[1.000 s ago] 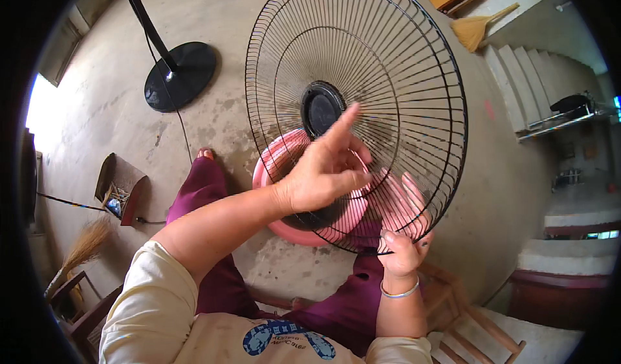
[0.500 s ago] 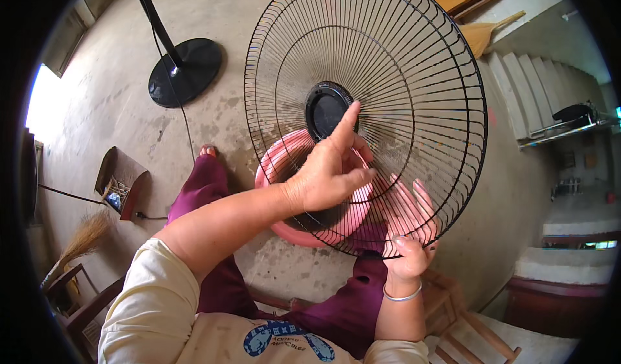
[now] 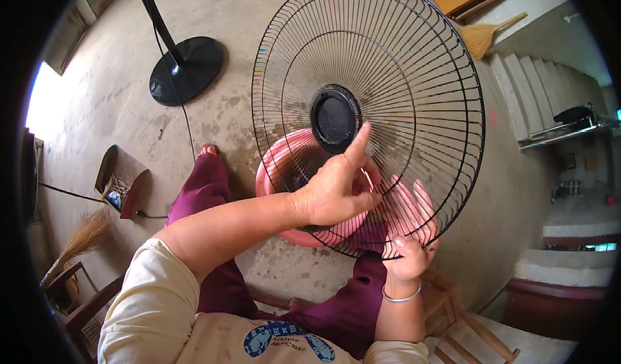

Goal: Cleaning a pedestal fan guard using a cloth and soapy water in a pink basin.

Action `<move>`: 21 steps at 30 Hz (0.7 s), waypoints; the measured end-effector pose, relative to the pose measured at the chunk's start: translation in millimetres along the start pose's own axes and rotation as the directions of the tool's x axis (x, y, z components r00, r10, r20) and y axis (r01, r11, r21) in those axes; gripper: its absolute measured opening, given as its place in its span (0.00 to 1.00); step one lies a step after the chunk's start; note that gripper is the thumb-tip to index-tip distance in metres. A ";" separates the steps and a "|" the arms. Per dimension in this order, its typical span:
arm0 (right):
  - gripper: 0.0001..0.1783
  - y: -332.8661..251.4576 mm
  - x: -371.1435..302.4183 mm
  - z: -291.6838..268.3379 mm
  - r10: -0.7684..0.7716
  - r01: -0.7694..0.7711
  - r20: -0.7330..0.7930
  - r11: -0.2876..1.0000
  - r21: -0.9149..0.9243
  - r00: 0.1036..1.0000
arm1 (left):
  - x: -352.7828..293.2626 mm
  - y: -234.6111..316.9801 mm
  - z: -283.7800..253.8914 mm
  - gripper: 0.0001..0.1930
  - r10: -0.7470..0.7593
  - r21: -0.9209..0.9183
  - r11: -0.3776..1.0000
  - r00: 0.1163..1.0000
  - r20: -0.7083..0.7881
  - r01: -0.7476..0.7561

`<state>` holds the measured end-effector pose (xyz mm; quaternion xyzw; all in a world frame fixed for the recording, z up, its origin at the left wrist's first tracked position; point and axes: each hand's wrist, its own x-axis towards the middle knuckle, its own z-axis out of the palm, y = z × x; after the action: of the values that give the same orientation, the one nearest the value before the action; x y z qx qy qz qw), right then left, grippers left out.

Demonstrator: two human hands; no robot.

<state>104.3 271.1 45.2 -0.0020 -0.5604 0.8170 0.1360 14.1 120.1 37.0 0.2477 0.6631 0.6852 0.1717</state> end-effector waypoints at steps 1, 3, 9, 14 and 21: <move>0.47 0.2 0.0 -0.8 -0.001 0.001 -0.021 1.000 0.023 1.000 | 0.4 0.9 -0.3 0.51 0.006 0.028 1.000 1.000 0.001 -0.006; 0.47 -0.6 0.3 1.7 -0.010 0.010 -0.014 1.000 0.012 1.000 | 4.0 1.5 -4.8 0.49 0.031 0.131 0.991 0.999 -0.043 -0.025; 0.47 -2.3 -0.4 2.2 -0.025 0.027 0.042 0.998 -0.065 0.999 | 6.3 -11.3 -5.7 0.45 0.145 0.315 0.945 0.975 -0.168 -0.086; 0.47 -5.4 1.0 -0.9 -0.011 0.012 0.011 1.000 -0.022 1.000 | 17.7 -21.7 -23.6 0.29 0.449 0.607 0.748 0.878 -0.165 -0.268; 0.45 -5.9 -6.6 -16.1 -0.085 0.087 0.121 0.996 -0.013 0.989 | 20.8 -14.8 -44.5 0.30 0.478 0.703 0.705 0.798 -0.367 -0.099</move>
<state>114.5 286.4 43.7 0.0705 -0.5746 0.8038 0.1370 -29.5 96.1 24.7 0.1999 0.8294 0.4695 -0.2276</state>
